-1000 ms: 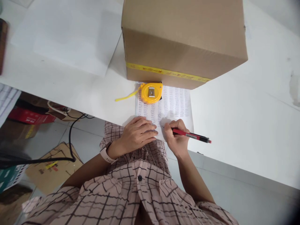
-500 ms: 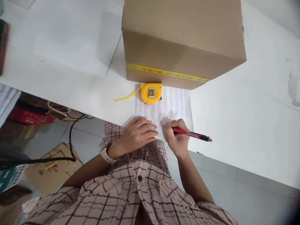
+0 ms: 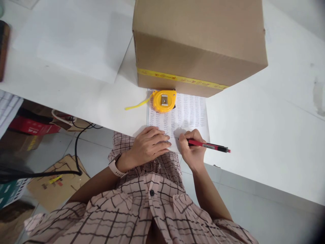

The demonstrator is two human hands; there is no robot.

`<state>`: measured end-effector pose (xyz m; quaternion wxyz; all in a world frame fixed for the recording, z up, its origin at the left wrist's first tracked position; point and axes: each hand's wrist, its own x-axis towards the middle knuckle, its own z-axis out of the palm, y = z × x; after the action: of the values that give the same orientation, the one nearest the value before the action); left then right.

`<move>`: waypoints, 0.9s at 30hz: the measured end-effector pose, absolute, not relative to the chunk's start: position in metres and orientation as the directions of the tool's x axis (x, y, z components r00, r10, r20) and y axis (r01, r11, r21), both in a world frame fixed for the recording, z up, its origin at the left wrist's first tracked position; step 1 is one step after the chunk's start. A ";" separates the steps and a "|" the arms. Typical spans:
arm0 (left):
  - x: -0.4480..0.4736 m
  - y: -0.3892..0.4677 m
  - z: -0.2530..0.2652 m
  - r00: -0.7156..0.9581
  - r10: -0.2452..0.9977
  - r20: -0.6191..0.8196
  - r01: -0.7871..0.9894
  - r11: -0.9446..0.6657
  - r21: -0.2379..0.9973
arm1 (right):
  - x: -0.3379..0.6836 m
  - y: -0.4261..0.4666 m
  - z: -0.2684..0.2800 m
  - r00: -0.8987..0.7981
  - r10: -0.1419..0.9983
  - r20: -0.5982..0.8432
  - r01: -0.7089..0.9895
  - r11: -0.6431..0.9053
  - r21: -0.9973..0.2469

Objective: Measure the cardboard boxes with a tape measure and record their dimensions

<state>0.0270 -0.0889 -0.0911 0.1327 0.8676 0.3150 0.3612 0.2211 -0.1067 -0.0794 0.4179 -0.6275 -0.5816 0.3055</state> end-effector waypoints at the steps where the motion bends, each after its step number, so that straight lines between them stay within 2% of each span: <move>1: 0.027 -0.089 -0.091 0.540 0.640 0.546 0.450 -0.768 0.455 | 0.221 -0.107 -0.080 0.139 0.985 0.101 0.475 0.023 -0.880; 7: 0.028 -0.089 -0.092 0.542 0.627 0.560 0.451 -0.779 0.436 | 0.224 -0.109 -0.084 0.265 0.950 0.162 0.464 0.022 -0.886; 10: 0.028 -0.089 -0.093 0.541 0.644 0.541 0.447 -0.765 0.464 | 0.239 -0.100 -0.081 0.295 0.919 0.261 0.557 0.057 -0.828; 12: 0.026 -0.088 -0.089 0.527 0.669 0.525 0.421 -0.742 0.522 | 0.253 -0.087 -0.078 0.182 0.926 0.331 0.695 0.117 -0.710; 15: 0.020 -0.079 -0.072 0.472 0.716 0.514 0.351 -0.688 0.635 | 0.270 -0.066 -0.077 -0.042 0.932 0.359 0.875 0.208 -0.437; 18: 0.017 -0.062 -0.049 0.350 0.751 0.560 0.428 -0.660 0.617 | 0.277 -0.053 -0.083 -0.101 0.923 0.370 0.936 0.214 -0.278; 21: 0.022 -0.039 -0.038 0.266 0.802 0.535 0.630 -0.564 0.533 | 0.277 -0.049 -0.093 -0.074 0.902 0.425 0.937 0.208 -0.279; 24: 0.031 -0.015 -0.042 0.274 0.892 0.361 0.759 -0.431 0.488 | 0.277 -0.049 -0.099 -0.047 0.893 0.448 0.925 0.209 -0.319; 27: 0.038 -0.002 -0.046 0.290 0.934 0.209 0.796 -0.357 0.489 | 0.277 -0.051 -0.098 -0.018 0.890 0.455 0.907 0.205 -0.367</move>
<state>0.0376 -0.0018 -0.0456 0.1472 0.7896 0.5477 0.2343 0.2765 -0.0509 -0.0979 0.3065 -0.6302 -0.7132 -0.0139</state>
